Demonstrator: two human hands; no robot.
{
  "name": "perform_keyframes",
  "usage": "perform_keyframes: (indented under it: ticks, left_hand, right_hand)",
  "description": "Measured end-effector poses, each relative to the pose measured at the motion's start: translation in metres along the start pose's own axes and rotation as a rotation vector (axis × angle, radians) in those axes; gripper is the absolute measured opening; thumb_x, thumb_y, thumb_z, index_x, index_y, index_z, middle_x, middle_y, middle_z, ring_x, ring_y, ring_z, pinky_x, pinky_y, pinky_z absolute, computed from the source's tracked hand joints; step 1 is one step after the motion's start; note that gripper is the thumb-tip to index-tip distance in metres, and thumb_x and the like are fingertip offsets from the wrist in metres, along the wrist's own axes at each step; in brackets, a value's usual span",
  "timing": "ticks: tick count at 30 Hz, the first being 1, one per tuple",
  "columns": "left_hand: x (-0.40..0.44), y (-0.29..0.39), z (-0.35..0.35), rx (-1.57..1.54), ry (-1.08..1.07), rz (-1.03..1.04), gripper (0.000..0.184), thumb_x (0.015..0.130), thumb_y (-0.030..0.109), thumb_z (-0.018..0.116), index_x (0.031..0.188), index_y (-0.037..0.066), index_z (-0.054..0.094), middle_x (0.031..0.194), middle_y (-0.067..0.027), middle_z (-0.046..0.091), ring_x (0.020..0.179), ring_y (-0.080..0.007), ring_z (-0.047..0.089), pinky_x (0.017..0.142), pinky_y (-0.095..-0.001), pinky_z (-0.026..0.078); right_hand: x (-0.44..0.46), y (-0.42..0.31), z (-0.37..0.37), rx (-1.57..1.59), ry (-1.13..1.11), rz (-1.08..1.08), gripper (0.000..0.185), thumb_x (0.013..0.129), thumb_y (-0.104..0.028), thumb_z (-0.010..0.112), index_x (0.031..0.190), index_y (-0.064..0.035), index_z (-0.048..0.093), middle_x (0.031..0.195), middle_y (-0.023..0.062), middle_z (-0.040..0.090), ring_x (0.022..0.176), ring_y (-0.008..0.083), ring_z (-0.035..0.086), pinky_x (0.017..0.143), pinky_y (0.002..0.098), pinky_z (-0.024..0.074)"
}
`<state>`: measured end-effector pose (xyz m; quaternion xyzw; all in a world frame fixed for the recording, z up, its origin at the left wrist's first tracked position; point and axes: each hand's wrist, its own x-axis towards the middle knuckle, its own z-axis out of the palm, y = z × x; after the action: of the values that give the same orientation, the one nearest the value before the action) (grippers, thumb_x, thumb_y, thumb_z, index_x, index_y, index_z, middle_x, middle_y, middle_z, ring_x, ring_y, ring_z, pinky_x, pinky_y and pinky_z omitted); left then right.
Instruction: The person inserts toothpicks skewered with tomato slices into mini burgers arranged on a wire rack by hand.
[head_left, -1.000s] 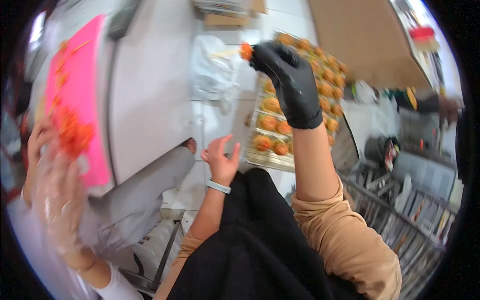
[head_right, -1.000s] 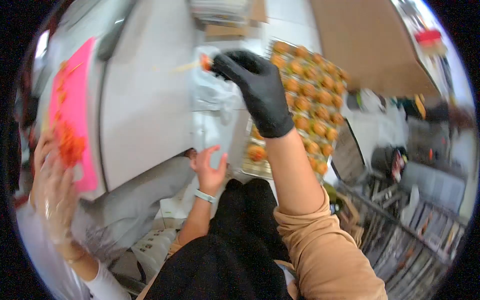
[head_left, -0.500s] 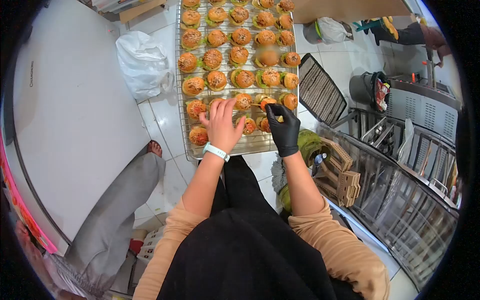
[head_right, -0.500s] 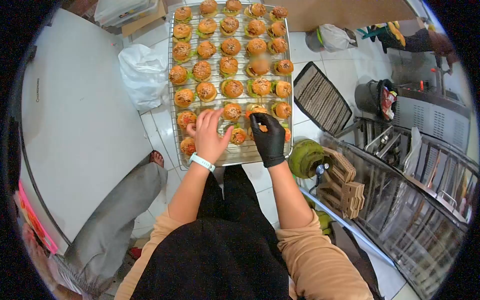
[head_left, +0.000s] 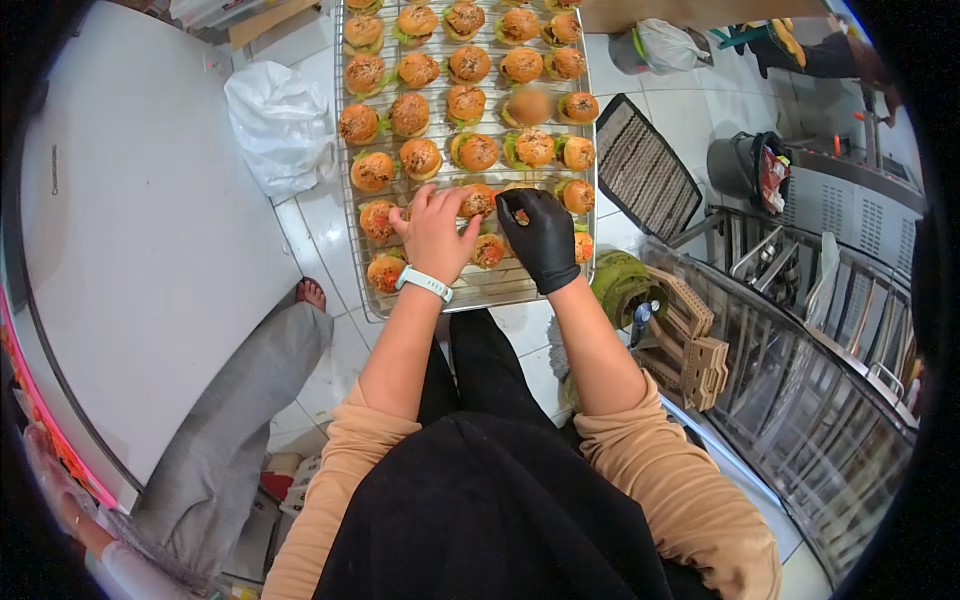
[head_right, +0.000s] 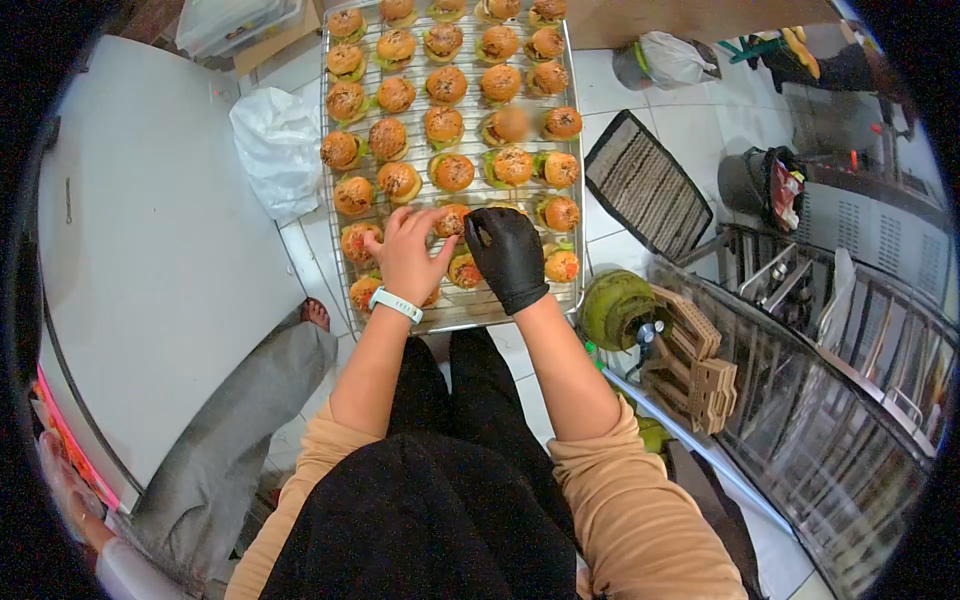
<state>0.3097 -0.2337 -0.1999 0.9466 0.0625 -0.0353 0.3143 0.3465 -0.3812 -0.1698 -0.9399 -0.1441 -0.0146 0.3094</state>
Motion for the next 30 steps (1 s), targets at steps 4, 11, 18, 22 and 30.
perform_keyframes:
  ticks: [4,11,18,22,30]
  left_hand:
    - [0.003,-0.002,0.001,0.009,0.002,-0.003,0.038,0.076,0.026,0.071,0.112,0.019,0.061,0.113,0.0013,0.063,0.12,-0.0227,0.045,0.095,-0.0593,0.023]
    - [0.004,-0.007,0.004,-0.007,0.008,-0.002,0.037,0.077,0.024,0.07,0.112,0.019,0.061,0.114,0.0027,0.063,0.12,-0.0221,0.045,0.095,-0.0579,0.022]
    - [0.003,-0.006,0.006,0.003,0.01,-0.001,0.037,0.077,0.025,0.07,0.112,0.019,0.061,0.113,0.0027,0.063,0.12,-0.0218,0.045,0.095,-0.0563,0.022]
    - [0.002,-0.006,0.002,-0.03,0.013,-0.008,0.04,0.076,0.027,0.072,0.114,0.018,0.06,0.115,0.0006,0.062,0.12,-0.022,0.046,0.094,-0.0589,0.022]
    - [-0.047,-0.021,-0.049,-0.081,0.077,-0.109,0.046,0.078,0.029,0.068,0.12,0.017,0.054,0.12,-0.0012,0.057,0.122,-0.0223,0.042,0.092,-0.058,0.024]
  right_hand:
    - [0.004,0.003,0.009,-0.012,-0.058,-0.024,0.01,0.077,-0.009,0.07,0.087,-0.0069,0.069,0.08,0.0112,0.067,0.073,0.0291,0.063,0.065,0.0376,0.0506]
    - [0.001,0.011,0.026,0.006,-0.131,-0.047,0.012,0.079,-0.016,0.065,0.084,-0.0051,0.068,0.075,0.0152,0.064,0.071,0.0328,0.06,0.068,0.0433,0.0467]
    - [0.001,0.022,0.035,0.007,-0.209,-0.029,0.016,0.08,-0.016,0.065,0.089,-0.0044,0.069,0.076,0.0157,0.065,0.073,0.033,0.062,0.068,0.0427,0.0477]
    - [0.001,0.016,0.017,0.153,-0.144,0.106,0.021,0.077,-0.011,0.067,0.097,-0.0032,0.068,0.081,0.0154,0.067,0.074,0.0308,0.064,0.071,0.039,0.0501]
    - [0.047,-0.077,-0.036,0.247,0.065,0.141,0.02,0.083,-0.006,0.066,0.103,-0.0028,0.068,0.088,0.0094,0.069,0.076,0.0148,0.063,0.074,0.0294,0.0493]
